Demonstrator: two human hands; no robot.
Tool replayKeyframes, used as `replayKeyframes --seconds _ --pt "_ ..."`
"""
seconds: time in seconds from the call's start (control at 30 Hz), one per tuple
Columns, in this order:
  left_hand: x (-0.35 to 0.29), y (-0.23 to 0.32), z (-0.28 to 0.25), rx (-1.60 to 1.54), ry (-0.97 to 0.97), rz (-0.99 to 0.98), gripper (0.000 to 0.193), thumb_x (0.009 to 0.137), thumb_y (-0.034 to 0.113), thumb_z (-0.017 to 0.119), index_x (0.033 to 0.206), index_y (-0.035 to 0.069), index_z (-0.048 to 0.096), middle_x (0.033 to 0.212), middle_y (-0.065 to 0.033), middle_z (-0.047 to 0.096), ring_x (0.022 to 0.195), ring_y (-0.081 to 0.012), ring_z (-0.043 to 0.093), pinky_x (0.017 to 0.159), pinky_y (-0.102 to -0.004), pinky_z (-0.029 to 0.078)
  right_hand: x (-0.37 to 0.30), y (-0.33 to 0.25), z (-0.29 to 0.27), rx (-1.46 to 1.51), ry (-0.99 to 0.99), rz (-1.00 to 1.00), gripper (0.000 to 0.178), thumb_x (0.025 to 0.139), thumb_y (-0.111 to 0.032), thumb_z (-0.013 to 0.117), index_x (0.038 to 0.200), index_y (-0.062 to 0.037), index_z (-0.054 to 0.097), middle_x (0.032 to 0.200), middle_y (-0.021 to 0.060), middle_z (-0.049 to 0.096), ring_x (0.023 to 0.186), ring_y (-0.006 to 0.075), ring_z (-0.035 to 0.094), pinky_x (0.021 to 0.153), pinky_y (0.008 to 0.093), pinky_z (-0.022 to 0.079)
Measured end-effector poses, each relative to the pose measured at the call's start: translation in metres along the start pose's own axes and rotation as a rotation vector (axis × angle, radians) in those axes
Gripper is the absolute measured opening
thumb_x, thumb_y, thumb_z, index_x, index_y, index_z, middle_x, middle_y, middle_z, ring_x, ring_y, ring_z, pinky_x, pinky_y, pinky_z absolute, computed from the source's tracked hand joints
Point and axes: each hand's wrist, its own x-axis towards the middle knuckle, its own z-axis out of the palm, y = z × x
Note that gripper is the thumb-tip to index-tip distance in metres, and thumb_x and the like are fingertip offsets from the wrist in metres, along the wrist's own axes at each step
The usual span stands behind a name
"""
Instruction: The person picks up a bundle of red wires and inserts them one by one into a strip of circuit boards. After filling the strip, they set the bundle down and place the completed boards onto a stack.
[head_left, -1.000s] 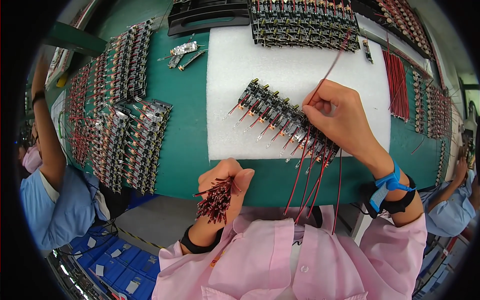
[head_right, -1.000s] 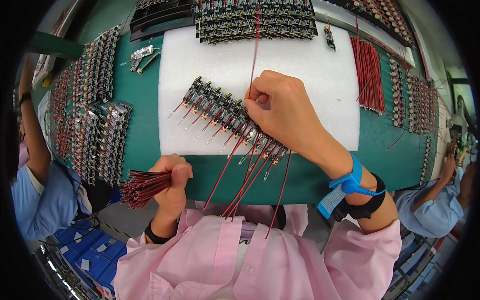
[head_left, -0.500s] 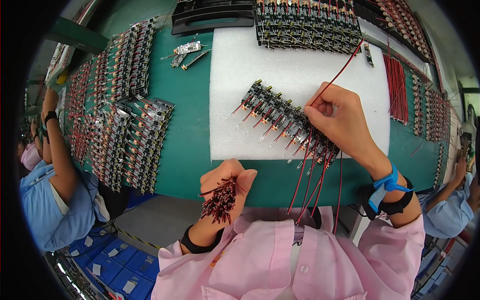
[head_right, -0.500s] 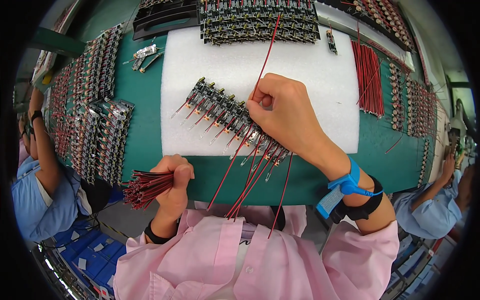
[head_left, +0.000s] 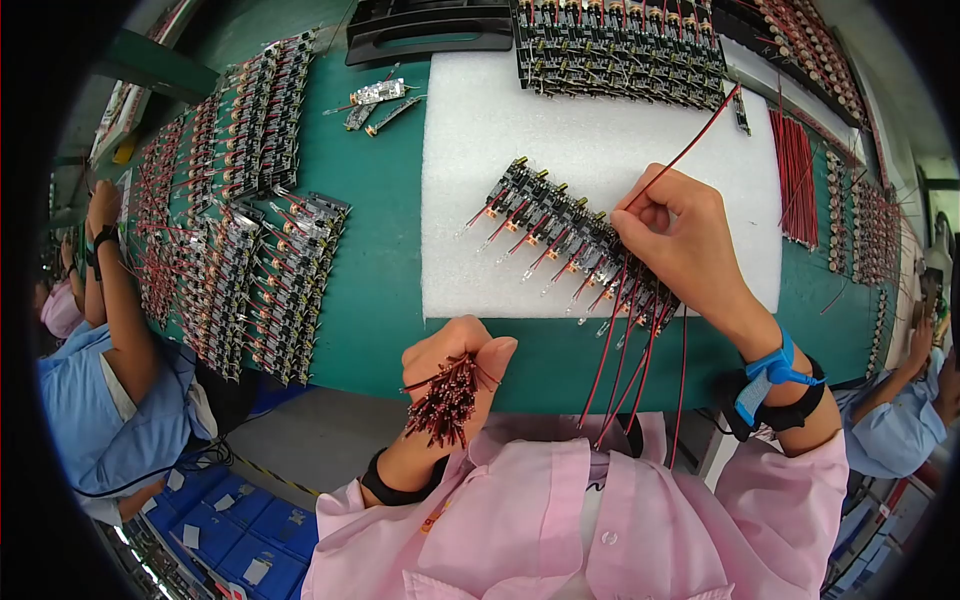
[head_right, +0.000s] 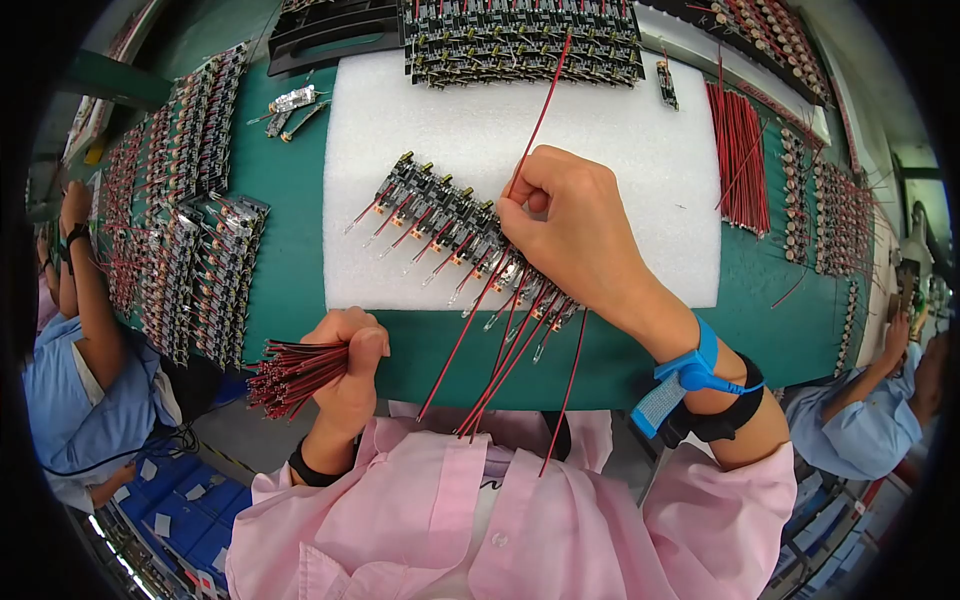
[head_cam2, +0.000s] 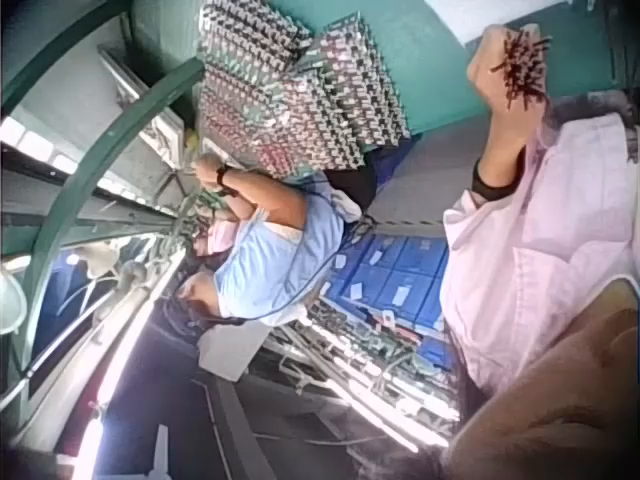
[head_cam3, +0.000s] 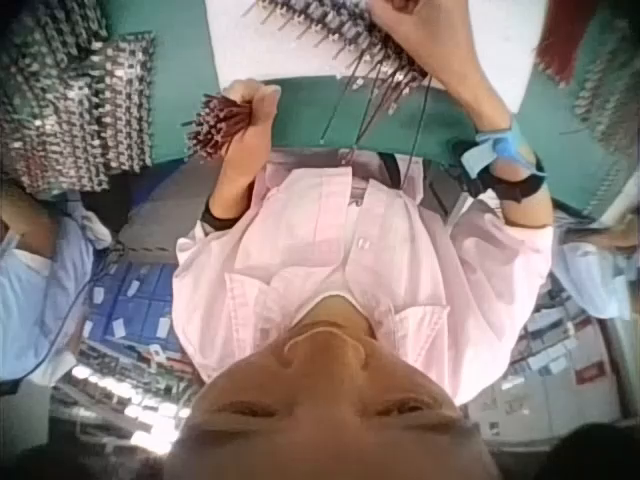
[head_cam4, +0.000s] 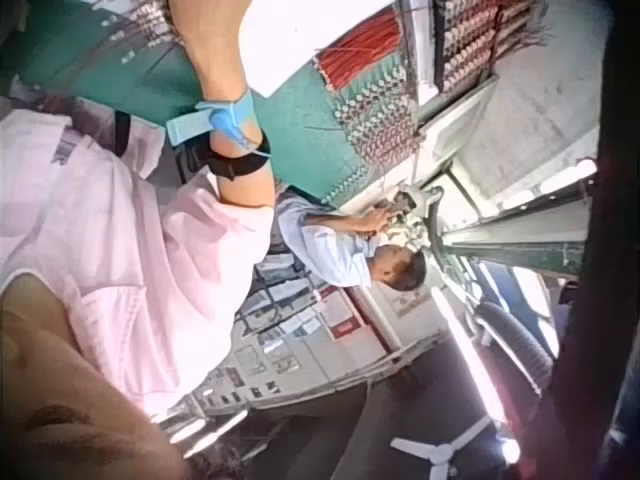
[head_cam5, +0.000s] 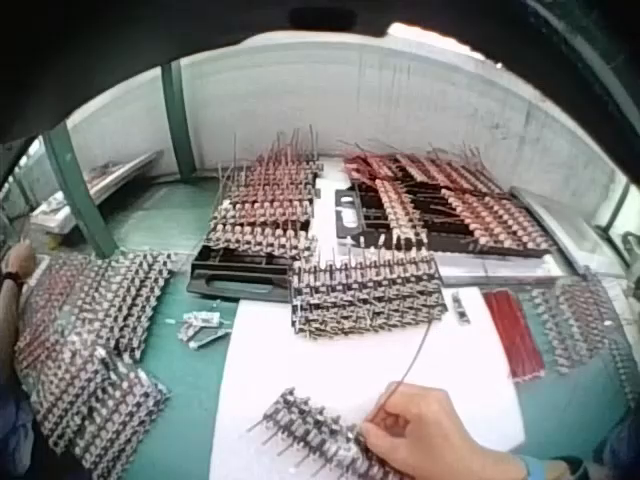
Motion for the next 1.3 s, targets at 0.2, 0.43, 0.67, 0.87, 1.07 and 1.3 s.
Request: replayKeyframes --seconds 0.2,0.43,0.67,0.87,1.07,1.3 --pt "-0.001 0.005 -0.004 0.025 -0.086 -0.051 0.022 0.079 0.015 0.051 0.065 0.002 0.042 0.056 -0.0049 0.045 0.05 -0.0091 0.038 0.046 -0.0207 0.031 0.0 0.0 0.002 -0.003 0.017 0.021 0.006 0.065 -0.002 0.056 0.063 0.0018 0.052 0.056 -0.0003 0.048 0.052 0.0043 0.039 0.048 0.0182 0.032" --pt "0.0 0.008 -0.005 -0.036 -0.099 -0.087 0.022 0.079 0.017 0.051 0.065 0.002 0.043 0.057 -0.0035 0.044 0.05 -0.0083 0.037 0.046 -0.0207 0.03 -0.002 0.002 0.006 -0.021 0.04 0.017 0.007 0.066 -0.001 0.056 0.062 0.0019 0.051 0.057 -0.0007 0.047 0.052 0.0034 0.04 0.048 0.0175 0.032" --pt "0.0 0.011 -0.008 0.038 -0.139 -0.109 0.023 0.08 0.018 0.051 0.066 0.002 0.043 0.057 -0.0014 0.043 0.051 -0.0075 0.036 0.047 -0.0207 0.03 -0.003 0.001 0.006 -0.019 0.051 0.011 0.007 0.066 -0.001 0.056 0.062 0.0014 0.051 0.056 -0.0011 0.046 0.052 0.0032 0.04 0.048 0.0174 0.031" --pt "0.0 0.011 -0.008 -0.005 -0.142 -0.137 0.023 0.08 0.019 0.051 0.066 0.003 0.043 0.057 -0.0008 0.042 0.052 -0.0073 0.035 0.047 -0.0207 0.03 -0.003 0.0 0.008 -0.031 0.068 0.009 0.007 0.066 -0.001 0.056 0.062 0.0006 0.05 0.056 -0.0013 0.046 0.052 0.0035 0.039 0.048 0.0176 0.031" --pt "0.002 0.014 -0.01 -0.015 -0.148 -0.146 0.023 0.08 0.019 0.051 0.066 0.003 0.043 0.057 0.0001 0.041 0.052 -0.0065 0.034 0.048 -0.0205 0.03 -0.003 0.001 0.009 -0.054 0.068 -0.014 0.007 0.066 -0.001 0.055 0.062 0.0007 0.05 0.056 -0.0009 0.046 0.052 0.004 0.04 0.048 0.0178 0.031" --pt "0.001 0.011 -0.01 -0.026 -0.146 -0.126 0.023 0.08 0.019 0.051 0.066 0.003 0.044 0.056 0.0004 0.042 0.051 -0.0062 0.034 0.047 -0.0204 0.03 -0.003 0.0 0.004 -0.185 0.042 -0.226 0.005 0.064 0.002 0.056 0.064 0.0016 0.051 0.059 0.0032 0.047 0.052 0.0096 0.043 0.048 0.0202 0.034"
